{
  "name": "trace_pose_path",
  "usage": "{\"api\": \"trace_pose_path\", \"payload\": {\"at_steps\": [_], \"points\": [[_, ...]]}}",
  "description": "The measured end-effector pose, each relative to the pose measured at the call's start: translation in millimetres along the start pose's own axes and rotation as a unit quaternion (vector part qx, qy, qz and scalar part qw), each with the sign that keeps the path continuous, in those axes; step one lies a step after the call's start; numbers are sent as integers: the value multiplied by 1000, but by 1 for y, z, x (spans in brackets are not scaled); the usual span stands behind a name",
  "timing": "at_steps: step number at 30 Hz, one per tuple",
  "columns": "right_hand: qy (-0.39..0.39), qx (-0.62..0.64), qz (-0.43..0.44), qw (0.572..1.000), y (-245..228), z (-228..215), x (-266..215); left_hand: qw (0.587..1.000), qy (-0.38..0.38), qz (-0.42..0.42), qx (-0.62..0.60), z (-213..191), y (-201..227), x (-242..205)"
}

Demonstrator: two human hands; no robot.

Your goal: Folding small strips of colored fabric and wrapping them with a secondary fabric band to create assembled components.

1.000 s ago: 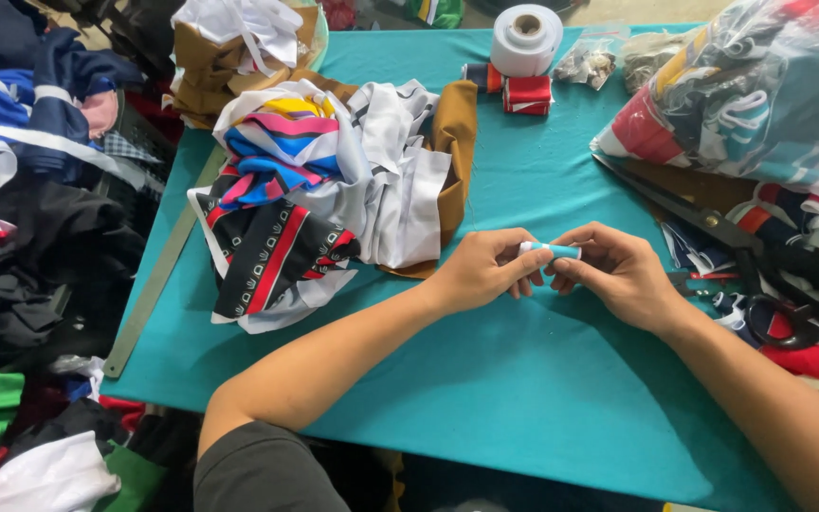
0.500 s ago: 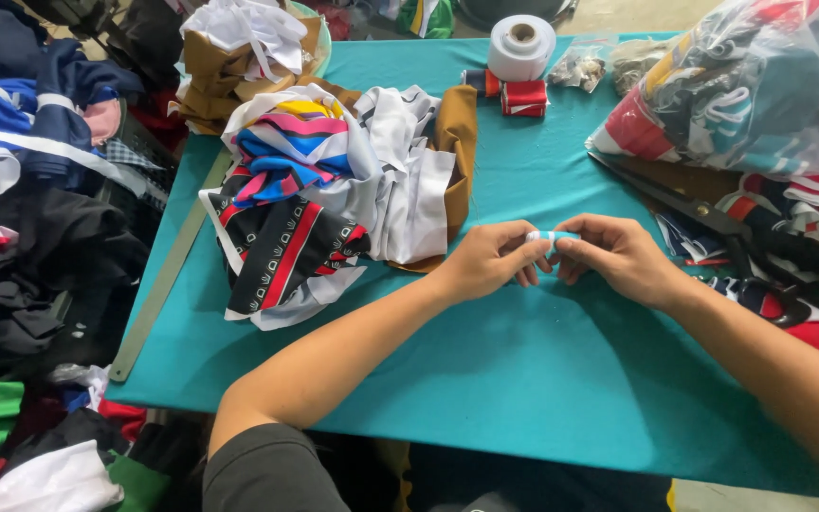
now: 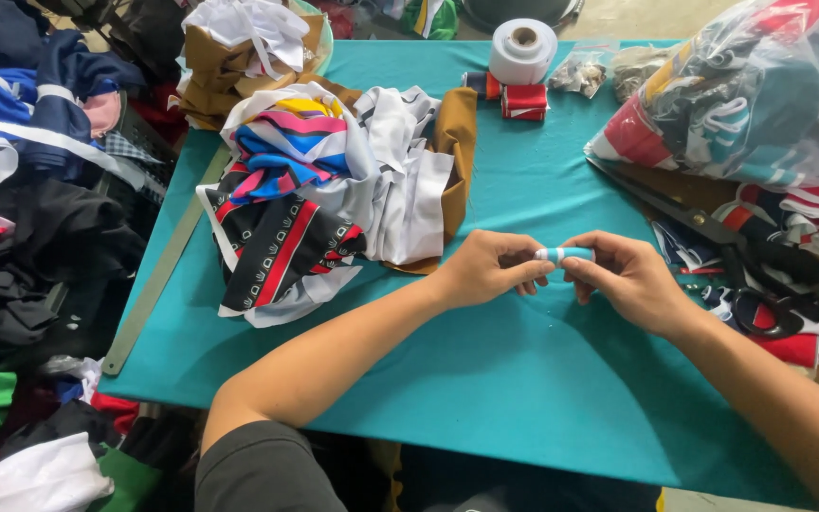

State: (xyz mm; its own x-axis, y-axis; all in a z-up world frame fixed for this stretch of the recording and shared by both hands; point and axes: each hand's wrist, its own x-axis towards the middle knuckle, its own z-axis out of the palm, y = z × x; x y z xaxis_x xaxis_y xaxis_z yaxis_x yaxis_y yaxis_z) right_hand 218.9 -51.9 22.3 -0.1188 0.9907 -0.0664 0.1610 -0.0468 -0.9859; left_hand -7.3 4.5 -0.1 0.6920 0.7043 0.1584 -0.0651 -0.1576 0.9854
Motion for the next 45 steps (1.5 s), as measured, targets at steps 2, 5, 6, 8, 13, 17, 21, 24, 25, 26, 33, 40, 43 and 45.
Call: {"api": "trace_pose_path", "payload": {"at_steps": [2, 5, 6, 8, 13, 17, 21, 24, 25, 26, 33, 40, 43, 45], "points": [[-5, -11, -11, 1000, 4, -4, 1, 1000, 0, -2, 5, 1, 0, 0], [-11, -26, -32, 999, 9, -8, 6, 1000, -2, -11, 17, 1, -3, 2], [-12, -31, -42, 999, 11, -10, 8, 1000, -2, -16, 24, 2, -4, 2], [-15, -41, -53, 998, 10, -9, 15, 1000, -1, -24, 17, 1, -1, 3], [-33, -85, -36, 995, -8, -7, 35, 999, 0, -43, -3, -3, -1, 4], [-74, -130, 9, 989, -29, -6, 53, 999, 10, -44, -22, -5, 0, 5], [-90, -192, 45, 976, -54, -3, 50, 997, 26, -48, -47, -5, 0, 6], [-64, -197, 27, 978, -48, -6, 35, 998, 18, -33, -43, -3, -3, 6], [-60, -195, 27, 979, -45, -9, 28, 998, 14, -34, -41, -3, -1, 6], [-68, -243, 23, 967, -41, -11, 20, 999, -4, -36, -18, -2, 1, 6], [-85, -266, -3, 960, -5, -31, -24, 978, -61, 81, 185, 9, -5, 0], [-65, -334, -124, 932, 1, -49, -70, 925, -159, 122, 322, 29, 24, 12], [22, -313, -126, 941, 0, -66, -79, 895, -166, 185, 370, 42, 44, 37], [120, -287, -131, 941, -15, -78, -86, 887, -105, 272, 359, 54, 52, 60]]}}
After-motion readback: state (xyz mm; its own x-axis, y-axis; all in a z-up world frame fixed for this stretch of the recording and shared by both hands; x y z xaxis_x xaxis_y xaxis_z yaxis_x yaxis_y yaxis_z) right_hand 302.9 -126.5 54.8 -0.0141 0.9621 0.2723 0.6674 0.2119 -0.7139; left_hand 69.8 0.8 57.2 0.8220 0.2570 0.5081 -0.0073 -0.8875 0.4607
